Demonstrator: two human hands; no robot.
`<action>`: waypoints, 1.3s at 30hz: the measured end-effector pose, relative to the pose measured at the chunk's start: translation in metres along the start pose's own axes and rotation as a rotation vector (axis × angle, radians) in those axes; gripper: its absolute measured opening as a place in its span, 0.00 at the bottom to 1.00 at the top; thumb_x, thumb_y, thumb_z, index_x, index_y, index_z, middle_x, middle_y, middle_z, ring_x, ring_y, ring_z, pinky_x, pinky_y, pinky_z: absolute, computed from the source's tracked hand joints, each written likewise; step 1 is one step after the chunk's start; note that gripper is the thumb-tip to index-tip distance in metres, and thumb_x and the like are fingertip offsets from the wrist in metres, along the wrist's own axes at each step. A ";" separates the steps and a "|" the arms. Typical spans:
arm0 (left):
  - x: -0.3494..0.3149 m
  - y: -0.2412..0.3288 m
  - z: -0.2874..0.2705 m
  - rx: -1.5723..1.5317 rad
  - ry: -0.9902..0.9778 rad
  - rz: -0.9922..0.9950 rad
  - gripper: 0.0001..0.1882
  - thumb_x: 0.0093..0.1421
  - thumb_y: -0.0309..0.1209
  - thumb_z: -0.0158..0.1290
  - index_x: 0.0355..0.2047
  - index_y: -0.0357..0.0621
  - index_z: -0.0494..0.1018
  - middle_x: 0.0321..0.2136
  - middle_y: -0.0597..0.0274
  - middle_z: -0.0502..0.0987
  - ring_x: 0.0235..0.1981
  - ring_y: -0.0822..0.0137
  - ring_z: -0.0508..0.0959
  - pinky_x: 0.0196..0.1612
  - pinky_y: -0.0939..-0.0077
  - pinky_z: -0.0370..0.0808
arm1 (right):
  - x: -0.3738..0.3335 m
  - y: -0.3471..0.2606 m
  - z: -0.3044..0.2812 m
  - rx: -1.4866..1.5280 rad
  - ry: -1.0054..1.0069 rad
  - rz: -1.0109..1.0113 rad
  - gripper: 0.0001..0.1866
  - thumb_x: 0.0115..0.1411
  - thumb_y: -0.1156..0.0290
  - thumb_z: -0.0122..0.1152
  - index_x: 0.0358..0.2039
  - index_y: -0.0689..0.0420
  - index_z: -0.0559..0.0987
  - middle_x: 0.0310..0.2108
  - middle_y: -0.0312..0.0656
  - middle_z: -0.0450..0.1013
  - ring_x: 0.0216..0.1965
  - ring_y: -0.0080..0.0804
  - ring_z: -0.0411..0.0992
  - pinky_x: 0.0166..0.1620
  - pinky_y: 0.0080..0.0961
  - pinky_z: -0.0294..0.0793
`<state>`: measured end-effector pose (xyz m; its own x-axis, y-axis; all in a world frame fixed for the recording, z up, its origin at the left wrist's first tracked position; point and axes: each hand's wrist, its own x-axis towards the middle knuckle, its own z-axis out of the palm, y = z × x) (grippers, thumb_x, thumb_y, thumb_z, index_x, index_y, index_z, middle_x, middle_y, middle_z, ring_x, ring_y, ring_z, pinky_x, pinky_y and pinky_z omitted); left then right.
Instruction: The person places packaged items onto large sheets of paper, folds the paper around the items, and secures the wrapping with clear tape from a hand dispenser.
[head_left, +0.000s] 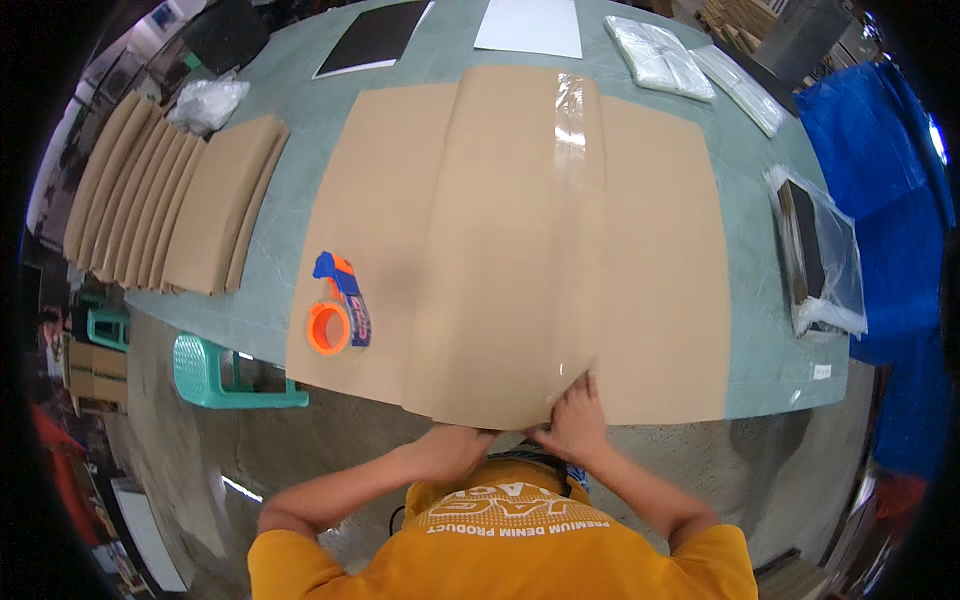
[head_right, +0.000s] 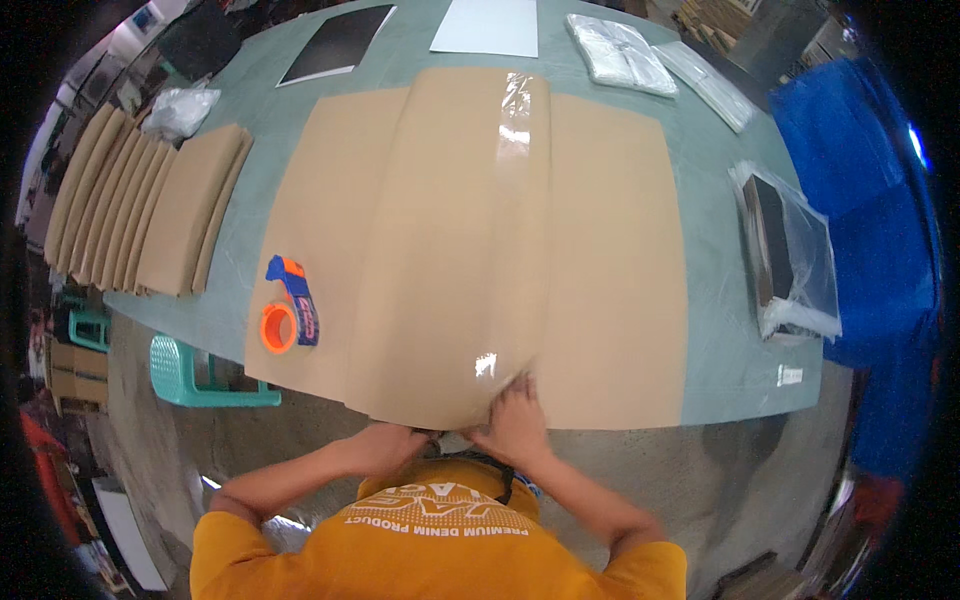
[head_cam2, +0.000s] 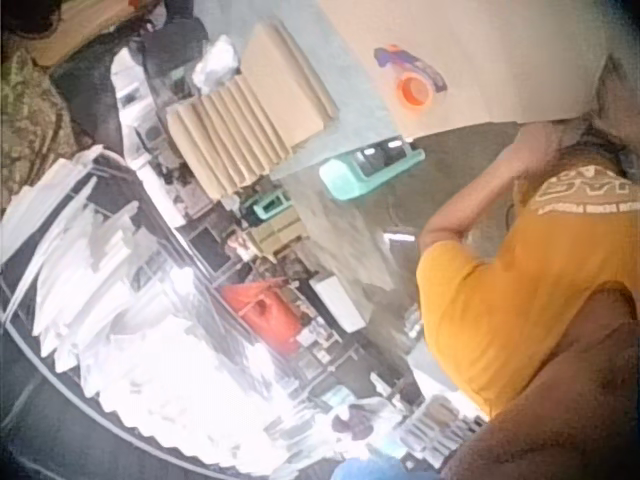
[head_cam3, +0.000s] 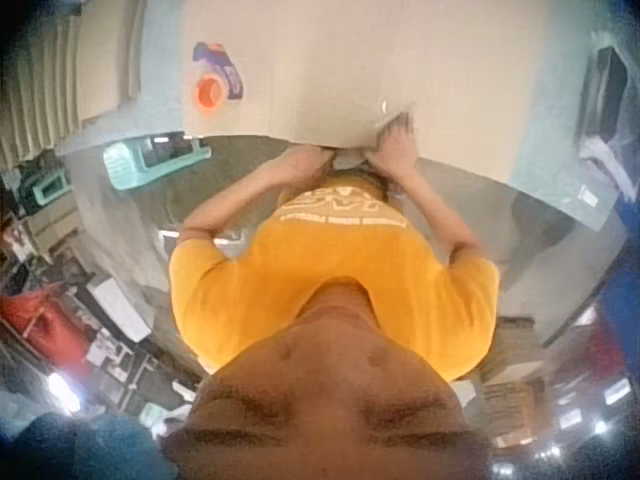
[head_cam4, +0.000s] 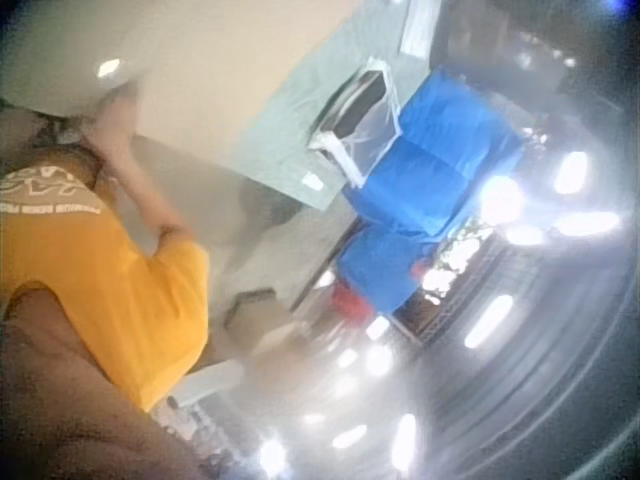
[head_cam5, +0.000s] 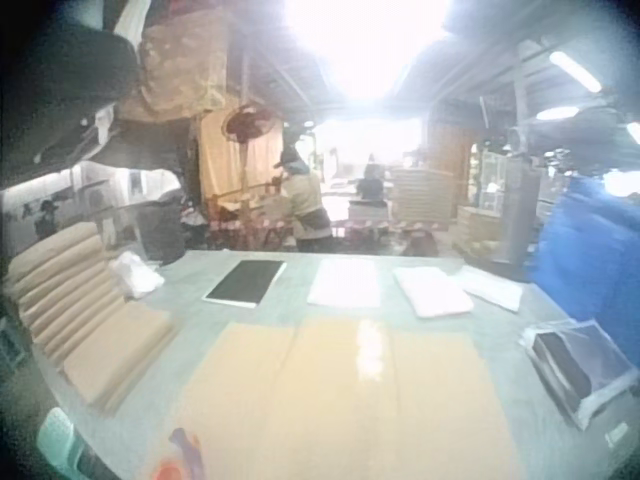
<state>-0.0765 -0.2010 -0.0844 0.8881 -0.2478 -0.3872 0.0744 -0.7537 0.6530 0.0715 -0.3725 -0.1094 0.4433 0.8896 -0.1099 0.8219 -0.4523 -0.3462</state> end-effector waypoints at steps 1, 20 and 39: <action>-0.024 0.009 -0.027 -0.068 -0.214 0.075 0.15 0.54 0.30 0.48 0.42 0.41 0.71 0.33 0.49 0.74 0.39 0.55 0.74 0.43 0.64 0.70 | 0.003 -0.016 0.004 0.150 -0.082 -0.016 0.38 0.49 0.41 0.52 0.51 0.59 0.67 0.54 0.52 0.59 0.58 0.47 0.53 0.58 0.45 0.51; -0.021 -0.127 -0.044 0.287 0.830 0.228 0.13 0.50 0.26 0.53 0.36 0.34 0.67 0.33 0.46 0.69 0.37 0.48 0.69 0.40 0.59 0.67 | 0.063 -0.046 0.142 0.364 0.586 0.157 0.28 0.57 0.59 0.53 0.55 0.57 0.62 0.53 0.45 0.62 0.53 0.40 0.61 0.54 0.36 0.62; -0.016 -0.073 -0.023 -1.051 0.596 -0.402 0.16 0.57 0.35 0.51 0.41 0.37 0.69 0.38 0.53 0.74 0.38 0.62 0.75 0.39 0.68 0.73 | -0.032 0.014 -0.006 1.634 0.351 0.838 0.16 0.59 0.61 0.52 0.33 0.64 0.73 0.27 0.46 0.74 0.27 0.32 0.74 0.32 0.26 0.74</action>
<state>-0.0860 -0.1276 -0.1109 0.7644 0.4016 -0.5044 0.4646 0.1993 0.8628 0.0710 -0.4075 -0.1054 0.7171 0.3484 -0.6036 -0.6382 -0.0200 -0.7696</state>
